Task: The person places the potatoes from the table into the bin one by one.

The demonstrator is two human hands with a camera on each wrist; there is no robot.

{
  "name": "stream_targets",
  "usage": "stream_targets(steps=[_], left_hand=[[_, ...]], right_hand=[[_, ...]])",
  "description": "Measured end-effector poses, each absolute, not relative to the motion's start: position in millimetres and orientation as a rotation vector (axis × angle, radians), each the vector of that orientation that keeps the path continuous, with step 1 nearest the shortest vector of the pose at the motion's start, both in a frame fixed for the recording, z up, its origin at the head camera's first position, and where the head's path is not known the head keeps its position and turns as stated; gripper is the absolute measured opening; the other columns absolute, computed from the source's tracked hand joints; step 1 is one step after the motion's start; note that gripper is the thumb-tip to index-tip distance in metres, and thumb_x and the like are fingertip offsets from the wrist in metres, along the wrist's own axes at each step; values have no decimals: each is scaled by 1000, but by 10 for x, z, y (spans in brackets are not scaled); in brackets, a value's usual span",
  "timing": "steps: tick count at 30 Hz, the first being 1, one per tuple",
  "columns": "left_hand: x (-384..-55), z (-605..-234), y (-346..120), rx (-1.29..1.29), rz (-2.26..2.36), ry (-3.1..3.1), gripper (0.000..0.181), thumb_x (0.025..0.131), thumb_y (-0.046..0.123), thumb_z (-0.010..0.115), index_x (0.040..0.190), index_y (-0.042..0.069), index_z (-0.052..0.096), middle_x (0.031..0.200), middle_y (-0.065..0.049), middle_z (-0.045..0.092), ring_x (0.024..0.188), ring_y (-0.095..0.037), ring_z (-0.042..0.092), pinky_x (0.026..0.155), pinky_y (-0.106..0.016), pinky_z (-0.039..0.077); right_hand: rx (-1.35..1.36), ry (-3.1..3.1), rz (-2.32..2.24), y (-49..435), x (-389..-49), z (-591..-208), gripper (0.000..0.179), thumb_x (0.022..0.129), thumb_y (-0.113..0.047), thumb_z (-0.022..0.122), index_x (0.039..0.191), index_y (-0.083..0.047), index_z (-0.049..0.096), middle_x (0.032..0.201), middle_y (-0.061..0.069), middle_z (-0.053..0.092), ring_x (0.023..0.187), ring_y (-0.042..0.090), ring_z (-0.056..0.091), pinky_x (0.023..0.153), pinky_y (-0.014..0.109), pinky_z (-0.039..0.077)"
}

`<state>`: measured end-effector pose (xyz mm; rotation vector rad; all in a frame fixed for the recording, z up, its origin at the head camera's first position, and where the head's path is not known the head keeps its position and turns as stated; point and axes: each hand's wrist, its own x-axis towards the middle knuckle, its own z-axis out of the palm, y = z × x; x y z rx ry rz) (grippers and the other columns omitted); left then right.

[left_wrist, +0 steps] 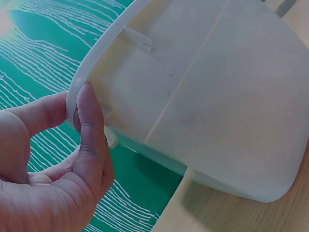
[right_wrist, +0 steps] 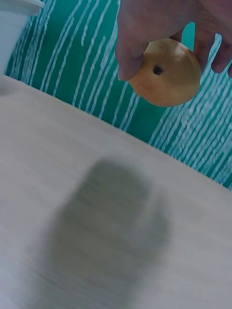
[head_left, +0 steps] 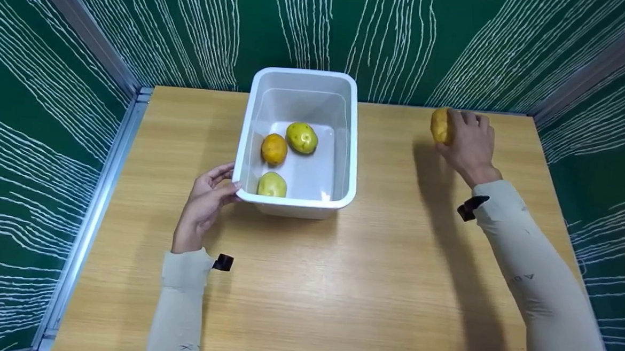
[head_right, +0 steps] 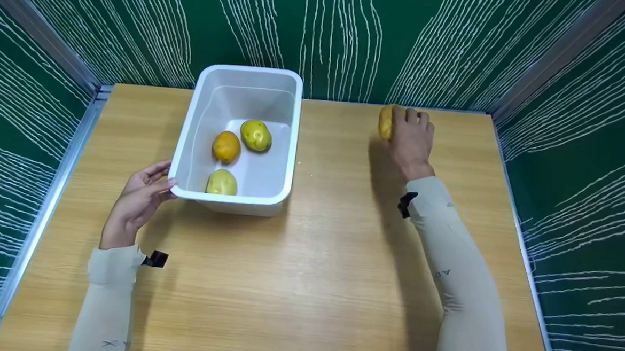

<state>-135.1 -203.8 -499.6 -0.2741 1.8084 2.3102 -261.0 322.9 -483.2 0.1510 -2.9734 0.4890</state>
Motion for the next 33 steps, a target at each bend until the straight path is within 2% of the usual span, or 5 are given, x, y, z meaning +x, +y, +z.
stream_targets(steps=[10, 22, 33], left_hand=[[-1348, -5009, -2029, -240, 2339, 1791, 57, 96, -14, 58, 151, -12, 44, 117, -9, 57, 81, -15, 66, 68, -20, 63], [-1338, -5004, -2039, -261, 2315, 1805, 58, 97, -13, 59, 152, -11, 42, 122, -10, 55, 87, -16, 67, 72, -21, 64], [-1334, -4979, -2036, -281, 2307, 1808, 58, 97, -13, 59, 152, -11, 42, 123, -12, 55, 90, -15, 66, 73, -21, 64]], right_hand=[[243, -2913, 469, 2914, -2692, -4691, 77, 89, -16, 83, 155, -1, 44, 145, 33, 51, 132, 53, 39, 115, 71, 36], [298, -2941, 490, 2509, -2757, -4491, 80, 92, -17, 82, 159, -9, 40, 154, 26, 47, 140, 48, 36, 123, 69, 31], [347, -2887, 501, 2132, -2802, -4319, 77, 92, -23, 81, 158, -10, 43, 153, 22, 50, 140, 44, 39, 122, 63, 35]])
